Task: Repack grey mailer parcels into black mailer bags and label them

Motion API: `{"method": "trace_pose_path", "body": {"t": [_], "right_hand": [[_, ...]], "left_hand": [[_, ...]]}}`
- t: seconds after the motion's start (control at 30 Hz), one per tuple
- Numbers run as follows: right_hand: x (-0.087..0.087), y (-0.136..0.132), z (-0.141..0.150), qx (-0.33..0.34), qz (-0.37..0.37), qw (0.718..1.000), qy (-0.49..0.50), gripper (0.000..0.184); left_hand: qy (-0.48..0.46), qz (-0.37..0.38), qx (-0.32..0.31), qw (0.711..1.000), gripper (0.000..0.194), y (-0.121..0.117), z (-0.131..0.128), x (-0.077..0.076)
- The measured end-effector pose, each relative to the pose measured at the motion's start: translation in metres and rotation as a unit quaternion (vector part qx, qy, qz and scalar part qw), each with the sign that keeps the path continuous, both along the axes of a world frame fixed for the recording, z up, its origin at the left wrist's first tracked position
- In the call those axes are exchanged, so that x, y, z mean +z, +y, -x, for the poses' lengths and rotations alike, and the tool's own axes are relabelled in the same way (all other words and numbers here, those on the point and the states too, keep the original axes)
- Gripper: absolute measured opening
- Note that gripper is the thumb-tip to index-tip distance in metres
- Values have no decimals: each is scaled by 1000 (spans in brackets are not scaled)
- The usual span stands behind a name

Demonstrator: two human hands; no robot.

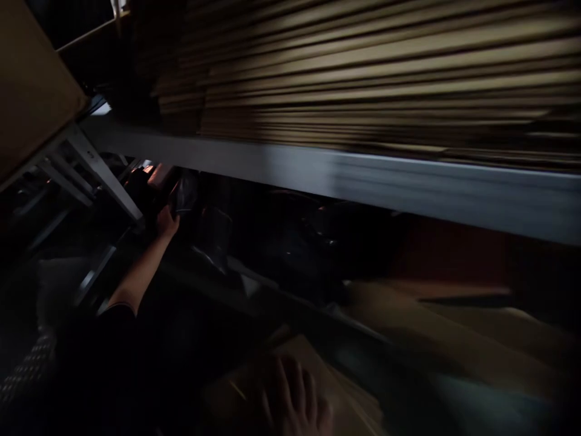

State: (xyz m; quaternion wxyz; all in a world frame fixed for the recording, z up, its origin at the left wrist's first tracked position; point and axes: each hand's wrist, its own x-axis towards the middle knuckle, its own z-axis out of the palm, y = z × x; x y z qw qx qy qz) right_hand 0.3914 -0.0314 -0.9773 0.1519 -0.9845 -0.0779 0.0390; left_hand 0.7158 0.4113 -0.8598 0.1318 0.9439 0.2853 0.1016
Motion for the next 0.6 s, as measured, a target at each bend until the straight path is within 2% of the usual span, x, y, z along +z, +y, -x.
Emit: {"method": "trace_pose_path", "body": {"t": [0.07, 0.1, 0.2, 0.23, 0.33, 0.47, 0.6], "right_hand": [[-7, 2, 0, -13, 8, 1000, -14, 71], [-8, 3, 0, -16, 12, 1000, -21, 70], [-7, 7, 0, -19, 23, 999, -31, 70], [-6, 8, 0, -17, 27, 999, -27, 69], [-1, 11, 0, -20, 36, 999, -8, 67], [3, 15, 1, -28, 35, 999, 6, 68], [1, 16, 4, -29, 24, 999, 9, 69]], "left_hand": [[-48, -53, -60, 996, 68, -31, 12, -7], [-55, -71, -107, 990, 69, -48, 17, -12], [14, -71, -261, 963, 61, -91, 28, -23], [44, -68, -293, 953, 60, -101, 28, -26], [84, -86, -306, 944, 60, -115, 25, -29], [79, -108, -306, 943, 59, -113, 24, -31], [49, -88, -303, 948, 57, -112, 29, -38]]}}
